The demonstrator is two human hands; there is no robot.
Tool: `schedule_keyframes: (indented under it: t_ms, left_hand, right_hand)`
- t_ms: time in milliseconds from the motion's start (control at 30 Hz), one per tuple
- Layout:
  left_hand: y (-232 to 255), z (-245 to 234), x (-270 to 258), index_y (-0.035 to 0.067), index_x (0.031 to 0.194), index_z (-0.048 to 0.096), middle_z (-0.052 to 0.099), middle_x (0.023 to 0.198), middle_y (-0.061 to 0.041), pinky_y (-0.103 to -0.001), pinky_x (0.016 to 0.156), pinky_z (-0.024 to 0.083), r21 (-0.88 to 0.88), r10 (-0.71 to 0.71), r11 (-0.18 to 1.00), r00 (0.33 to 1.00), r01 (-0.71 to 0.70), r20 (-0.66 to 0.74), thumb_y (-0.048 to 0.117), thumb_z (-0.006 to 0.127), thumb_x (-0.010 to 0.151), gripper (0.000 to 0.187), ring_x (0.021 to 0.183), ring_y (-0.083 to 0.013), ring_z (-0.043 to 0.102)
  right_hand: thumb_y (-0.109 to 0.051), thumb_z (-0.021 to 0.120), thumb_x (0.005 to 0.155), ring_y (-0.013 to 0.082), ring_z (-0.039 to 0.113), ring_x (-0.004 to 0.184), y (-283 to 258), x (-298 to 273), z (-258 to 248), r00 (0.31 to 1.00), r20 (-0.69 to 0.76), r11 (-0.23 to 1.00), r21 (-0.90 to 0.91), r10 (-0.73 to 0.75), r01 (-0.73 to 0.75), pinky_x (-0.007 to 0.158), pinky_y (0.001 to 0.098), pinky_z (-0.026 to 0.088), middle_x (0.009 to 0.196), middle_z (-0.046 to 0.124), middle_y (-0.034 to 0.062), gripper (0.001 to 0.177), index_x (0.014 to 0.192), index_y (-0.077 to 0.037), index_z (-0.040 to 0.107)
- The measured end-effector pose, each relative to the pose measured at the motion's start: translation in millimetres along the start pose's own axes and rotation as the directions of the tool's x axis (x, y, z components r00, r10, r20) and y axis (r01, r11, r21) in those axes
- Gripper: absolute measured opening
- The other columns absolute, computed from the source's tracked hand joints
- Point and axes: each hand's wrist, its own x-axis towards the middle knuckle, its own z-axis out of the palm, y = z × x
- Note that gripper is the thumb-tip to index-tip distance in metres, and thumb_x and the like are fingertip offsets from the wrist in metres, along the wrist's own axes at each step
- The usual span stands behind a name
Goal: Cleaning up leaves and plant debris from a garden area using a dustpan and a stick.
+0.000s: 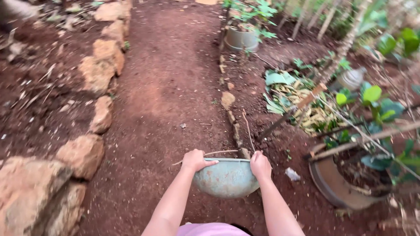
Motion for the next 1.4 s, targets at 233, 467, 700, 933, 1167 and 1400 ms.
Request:
schedule_keyframes:
  t_ms: [233, 467, 700, 933, 1167, 1400]
  left_hand:
    - [-1.3, 3.1, 15.0, 0.004, 0.091, 0.078, 0.077, 0.092, -0.015, -0.044, 0.085, 0.061, 0.007, 0.052, 0.999, 0.996, -0.052, 0.073, 0.095, 0.063, 0.061, 0.097, 0.091, -0.031, 0.076]
    - [-23.1, 4.9, 8.4, 0.008, 0.094, 0.079, 0.077, 0.093, -0.015, -0.043, 0.086, 0.06, -0.024, 0.026, 0.999, 0.994, -0.023, 0.105, 0.095, 0.061, 0.062, 0.094, 0.092, -0.03, 0.076]
    - [-44.9, -5.4, 2.3, 0.007, 0.095, 0.08, 0.077, 0.094, -0.015, -0.044, 0.087, 0.06, -0.068, -0.096, 0.993, 0.994, 0.1, 0.049, 0.091, 0.063, 0.063, 0.091, 0.094, -0.031, 0.075]
    - [-72.4, -36.1, 24.6, 0.009, 0.1, 0.079, 0.076, 0.099, -0.016, -0.045, 0.089, 0.059, -0.106, -0.222, 0.97, 0.975, 0.219, -0.015, 0.091, 0.066, 0.063, 0.091, 0.099, -0.0318, 0.074]
    - [-86.3, -75.3, 76.5, 0.009, 0.11, 0.074, 0.076, 0.105, -0.015, -0.045, 0.09, 0.059, -0.069, -0.351, 0.935, 0.936, 0.348, -0.032, 0.089, 0.068, 0.061, 0.094, 0.104, -0.031, 0.074]
    - [-72.9, -93.5, 146.5, 0.009, 0.11, 0.072, 0.077, 0.103, -0.012, -0.044, 0.091, 0.059, -0.09, -0.402, 0.913, 0.915, 0.397, -0.04, 0.09, 0.068, 0.062, 0.094, 0.104, -0.029, 0.074]
  right_hand:
    - [-0.034, 0.04, 0.103, 0.0465, 0.069, 0.099, 2.2, -9.2, -3.7, 0.997, -0.024, 0.997, -0.019, 0.076, -0.077, 0.088, 0.0565, 0.055, 0.102, 0.073, 0.0259, 0.039, 0.106, -0.006, 0.067]
    - [-0.033, 0.037, 0.104, 0.0434, 0.072, 0.096, -16.9, -7.9, 7.4, 0.997, 0.057, 0.996, -0.078, 0.057, -0.053, 0.086, 0.0544, 0.056, 0.098, 0.074, 0.0231, 0.039, 0.105, -0.006, 0.065]
    - [-0.033, 0.039, 0.102, 0.0451, 0.07, 0.098, -38.0, 21.6, 40.7, 0.994, 0.075, 0.992, -0.096, -0.081, 0.088, 0.088, 0.056, 0.055, 0.1, 0.074, 0.024, 0.038, 0.104, -0.007, 0.067]
    - [-0.035, 0.039, 0.103, 0.0461, 0.069, 0.099, -89.4, 84.6, 77.4, 0.974, 0.131, 0.979, -0.06, -0.184, 0.193, 0.089, 0.0562, 0.054, 0.1, 0.073, 0.0251, 0.039, 0.103, -0.008, 0.068]
    - [-0.034, 0.038, 0.102, 0.0441, 0.071, 0.098, -151.9, 146.0, 87.7, 0.949, 0.176, 0.964, -0.01, -0.26, 0.266, 0.09, 0.0548, 0.055, 0.098, 0.074, 0.024, 0.038, 0.105, -0.009, 0.067]
    - [-0.034, 0.039, 0.101, 0.0442, 0.07, 0.1, -171.7, 230.6, 92.4, 0.934, 0.225, 0.96, 0.015, -0.276, 0.28, 0.09, 0.0547, 0.055, 0.102, 0.073, 0.0232, 0.037, 0.107, -0.011, 0.067]
